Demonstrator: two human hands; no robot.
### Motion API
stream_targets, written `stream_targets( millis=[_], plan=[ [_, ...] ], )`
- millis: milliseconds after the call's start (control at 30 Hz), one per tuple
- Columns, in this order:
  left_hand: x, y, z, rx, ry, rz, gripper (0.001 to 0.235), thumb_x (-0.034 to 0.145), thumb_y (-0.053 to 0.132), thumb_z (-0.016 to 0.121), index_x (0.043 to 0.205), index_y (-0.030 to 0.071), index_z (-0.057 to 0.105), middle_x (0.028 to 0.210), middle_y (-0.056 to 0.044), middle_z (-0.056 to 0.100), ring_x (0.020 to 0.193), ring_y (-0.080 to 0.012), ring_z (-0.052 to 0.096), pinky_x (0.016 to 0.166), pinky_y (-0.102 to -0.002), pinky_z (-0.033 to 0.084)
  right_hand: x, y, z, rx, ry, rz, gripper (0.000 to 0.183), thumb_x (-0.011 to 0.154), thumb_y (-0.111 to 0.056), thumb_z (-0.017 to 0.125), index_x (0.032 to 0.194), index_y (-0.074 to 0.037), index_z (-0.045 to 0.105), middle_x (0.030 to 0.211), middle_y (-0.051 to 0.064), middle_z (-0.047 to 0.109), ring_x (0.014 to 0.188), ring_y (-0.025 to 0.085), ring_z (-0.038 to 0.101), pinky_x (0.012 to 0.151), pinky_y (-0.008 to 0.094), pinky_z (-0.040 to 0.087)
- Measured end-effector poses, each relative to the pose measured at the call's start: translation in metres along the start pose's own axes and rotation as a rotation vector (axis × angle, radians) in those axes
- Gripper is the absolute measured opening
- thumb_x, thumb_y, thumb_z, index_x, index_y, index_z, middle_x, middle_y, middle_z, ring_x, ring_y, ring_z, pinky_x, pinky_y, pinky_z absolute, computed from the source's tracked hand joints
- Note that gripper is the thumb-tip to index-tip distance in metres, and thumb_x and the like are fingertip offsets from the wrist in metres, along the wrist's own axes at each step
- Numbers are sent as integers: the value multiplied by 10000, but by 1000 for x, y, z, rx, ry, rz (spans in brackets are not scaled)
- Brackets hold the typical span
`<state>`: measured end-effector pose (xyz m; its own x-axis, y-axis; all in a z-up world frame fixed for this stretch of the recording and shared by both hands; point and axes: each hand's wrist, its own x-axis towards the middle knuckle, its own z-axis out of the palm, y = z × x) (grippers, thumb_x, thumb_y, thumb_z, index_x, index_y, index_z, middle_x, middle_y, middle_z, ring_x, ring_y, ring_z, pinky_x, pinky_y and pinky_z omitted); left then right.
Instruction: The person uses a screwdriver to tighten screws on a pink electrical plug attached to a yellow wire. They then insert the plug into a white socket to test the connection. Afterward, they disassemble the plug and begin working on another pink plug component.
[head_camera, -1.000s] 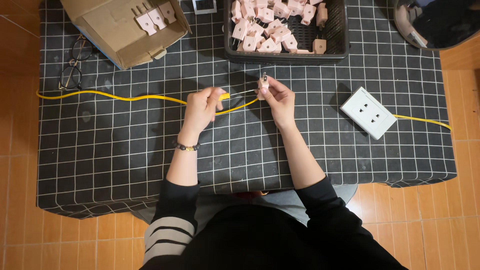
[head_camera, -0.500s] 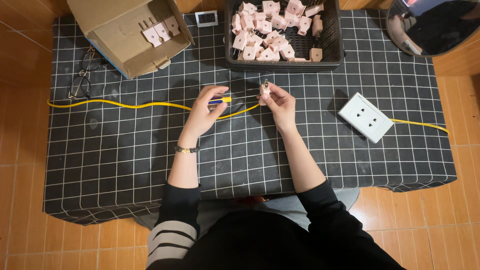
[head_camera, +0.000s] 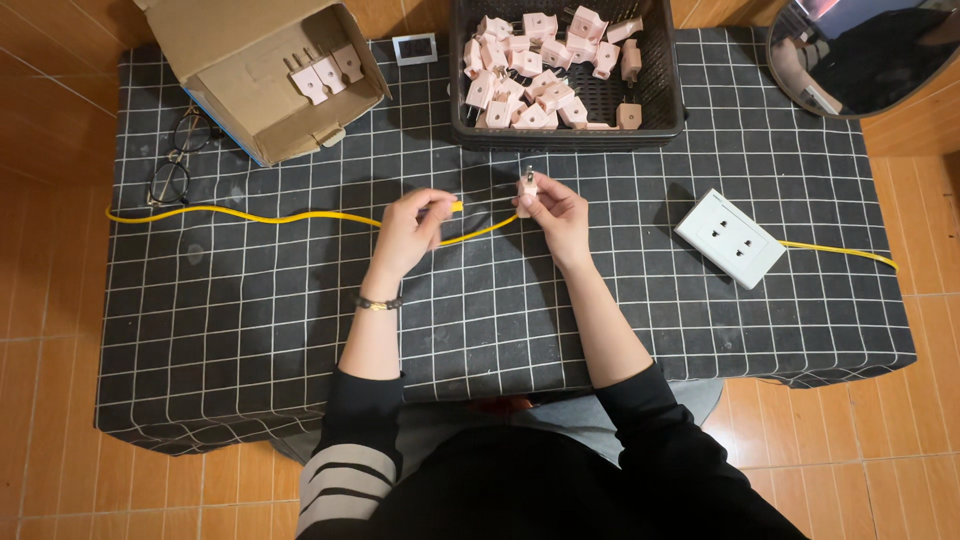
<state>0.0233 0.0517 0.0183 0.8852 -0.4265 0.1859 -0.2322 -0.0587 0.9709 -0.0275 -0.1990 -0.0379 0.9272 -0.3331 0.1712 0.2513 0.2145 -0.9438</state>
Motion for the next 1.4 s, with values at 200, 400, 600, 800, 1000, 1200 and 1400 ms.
stream_targets(
  millis=[200,400,600,800,1000,1200,1400],
  plan=[
    [-1,26,-2,88,-30,-20,341,975,113,731,1296,17,667,1214,-244,608,1054,-459,686,856,-529,631,-1,0,1,-7,-3,8,406,932,-25,793,1301,75,657,1114,221,737,979,270,762,815,330,667],
    [-1,-12,3,94,64,-100,263,1089,255,602,995,75,768,613,-97,687,344,-156,591,322,-215,459,-2,1,2,-12,-7,27,418,931,-16,793,1310,85,646,1091,223,728,978,285,764,811,342,674],
    [3,20,-6,117,-39,153,230,987,21,698,1209,58,743,1093,-168,695,952,-341,722,846,-390,611,1,0,0,8,2,33,411,939,-24,788,1314,69,648,1091,205,729,978,268,765,813,326,673],
    [3,-21,1,219,60,124,247,1084,237,633,959,84,780,625,-73,709,453,-222,655,411,-280,497,1,2,2,23,0,65,409,932,-18,791,1309,60,654,1054,196,729,950,264,771,798,325,678],
    [2,2,-1,63,3,144,168,999,30,694,1154,45,757,977,-118,659,598,-165,666,581,-281,588,0,-5,5,-8,8,31,397,924,-17,802,1289,62,666,1077,202,735,956,271,770,805,323,673],
    [1,9,-3,216,15,173,286,979,152,765,1241,48,720,1144,-206,660,939,-369,718,713,-404,630,3,10,0,4,6,25,396,927,-18,798,1289,67,663,1082,202,735,954,279,772,799,322,678],
    [3,-24,2,163,79,69,150,1046,165,688,1091,60,784,740,-110,716,433,-128,615,449,-231,536,0,-3,6,-2,26,48,405,918,-23,810,1287,64,671,1078,193,740,952,258,772,810,319,673]
  ],
)
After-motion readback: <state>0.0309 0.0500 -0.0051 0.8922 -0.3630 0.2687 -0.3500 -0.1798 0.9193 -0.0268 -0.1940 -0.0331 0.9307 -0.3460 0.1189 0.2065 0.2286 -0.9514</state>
